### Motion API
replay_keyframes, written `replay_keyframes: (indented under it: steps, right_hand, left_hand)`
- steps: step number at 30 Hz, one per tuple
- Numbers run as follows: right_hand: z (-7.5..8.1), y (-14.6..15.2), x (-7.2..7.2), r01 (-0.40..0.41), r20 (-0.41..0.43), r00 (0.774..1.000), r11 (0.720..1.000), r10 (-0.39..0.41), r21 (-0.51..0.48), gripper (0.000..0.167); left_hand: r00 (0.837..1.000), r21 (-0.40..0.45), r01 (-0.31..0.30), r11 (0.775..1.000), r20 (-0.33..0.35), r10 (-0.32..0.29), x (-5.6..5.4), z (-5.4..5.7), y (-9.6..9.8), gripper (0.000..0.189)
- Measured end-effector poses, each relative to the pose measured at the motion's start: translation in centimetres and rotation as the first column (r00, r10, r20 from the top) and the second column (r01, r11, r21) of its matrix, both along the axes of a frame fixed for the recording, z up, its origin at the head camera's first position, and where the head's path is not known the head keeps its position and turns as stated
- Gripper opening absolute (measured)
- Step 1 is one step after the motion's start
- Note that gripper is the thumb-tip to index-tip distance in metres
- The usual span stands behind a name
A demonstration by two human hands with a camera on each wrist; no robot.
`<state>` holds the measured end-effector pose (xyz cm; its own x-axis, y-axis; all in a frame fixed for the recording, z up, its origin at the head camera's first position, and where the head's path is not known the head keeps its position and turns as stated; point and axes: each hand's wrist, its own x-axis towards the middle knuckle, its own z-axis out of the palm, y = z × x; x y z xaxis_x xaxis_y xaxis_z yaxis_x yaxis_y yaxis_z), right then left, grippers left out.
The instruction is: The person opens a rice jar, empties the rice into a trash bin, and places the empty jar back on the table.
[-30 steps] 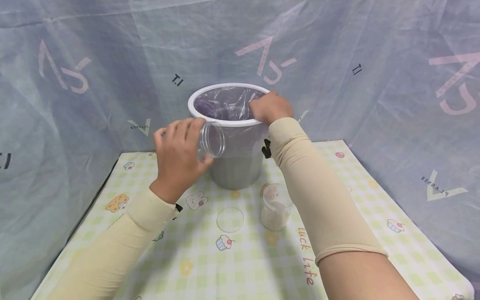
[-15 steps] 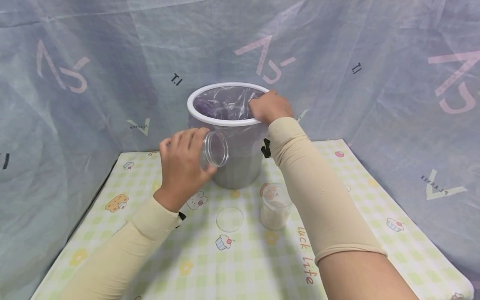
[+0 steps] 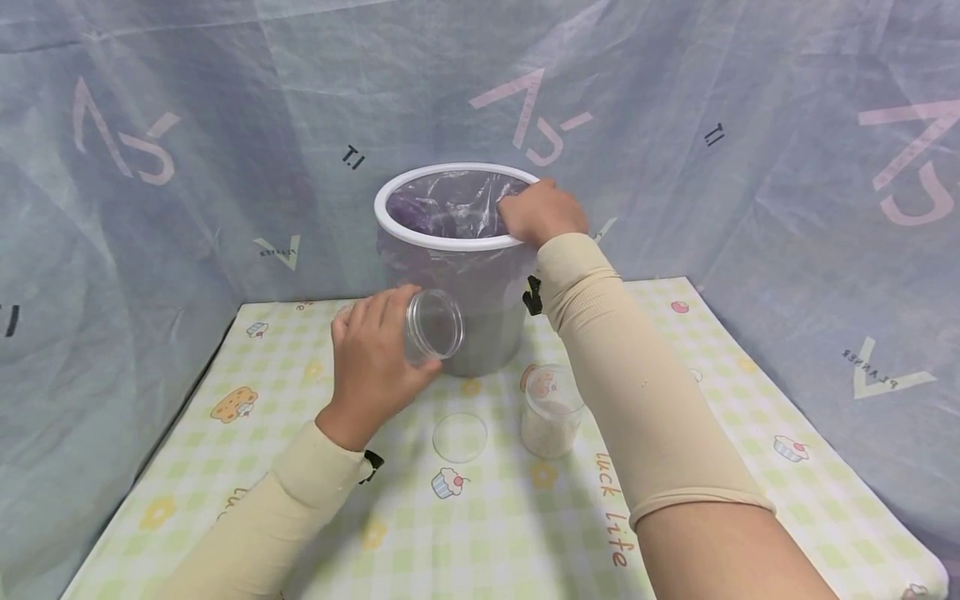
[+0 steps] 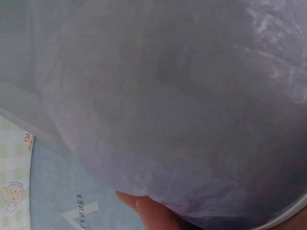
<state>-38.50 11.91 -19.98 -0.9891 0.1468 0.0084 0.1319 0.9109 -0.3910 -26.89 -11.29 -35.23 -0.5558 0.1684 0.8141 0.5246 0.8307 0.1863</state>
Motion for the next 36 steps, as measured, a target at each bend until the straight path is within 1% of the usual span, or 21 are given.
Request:
replay_keyframes:
  steps: [3, 7, 10, 16, 20, 24, 30, 36]
  right_hand:
    - [0.0, 0.0, 0.0, 0.001, -0.001, 1.000, 1.000, -0.001, -0.002, 0.089]
    - [0.1, 0.1, 0.1, -0.002, -0.003, 1.000, 1.000, 0.002, -0.006, 0.089]
    - [0.2, 0.1, 0.1, -0.004, -0.004, 1.000, 1.000, 0.004, -0.008, 0.089]
    - [0.2, 0.0, 0.1, -0.011, -0.008, 1.000, 1.000, 0.012, 0.007, 0.088]
    - [0.1, 0.0, 0.1, -0.013, -0.004, 1.000, 1.000, 0.013, 0.008, 0.088]
    - [0.1, 0.0, 0.0, -0.004, -0.006, 1.000, 1.000, 0.004, -0.004, 0.088]
    - [0.0, -0.1, -0.1, -0.003, 0.001, 1.000, 1.000, 0.003, -0.004, 0.087]
    - [0.0, -0.1, -0.2, -0.004, 0.001, 1.000, 1.000, 0.004, -0.001, 0.086]
  left_hand:
    - [0.999, 0.024, 0.005, 1.000, 0.052, -0.006, 0.1, -0.9, 0.0, 0.091]
    - [0.994, 0.058, 0.015, 0.998, 0.105, -0.022, 0.2, -2.0, 0.0, 0.090]
    - [0.990, 0.081, 0.016, 0.997, 0.140, -0.027, 0.5, -2.8, 0.2, 0.090]
    - [0.978, 0.108, -0.011, 0.994, 0.210, -0.012, 1.1, -4.4, 0.4, 0.087]
    - [0.972, 0.120, -0.022, 0.993, 0.235, -0.007, 1.3, -5.3, 0.5, 0.086]
    - [0.967, 0.145, -0.015, 0.989, 0.252, -0.022, 1.4, -5.9, 0.5, 0.085]
    - [0.954, 0.204, 0.016, 0.979, 0.291, -0.076, 1.5, -6.6, 0.4, 0.088]
    - [0.947, 0.219, 0.050, 0.975, 0.298, -0.116, 1.4, -7.2, 0.3, 0.088]
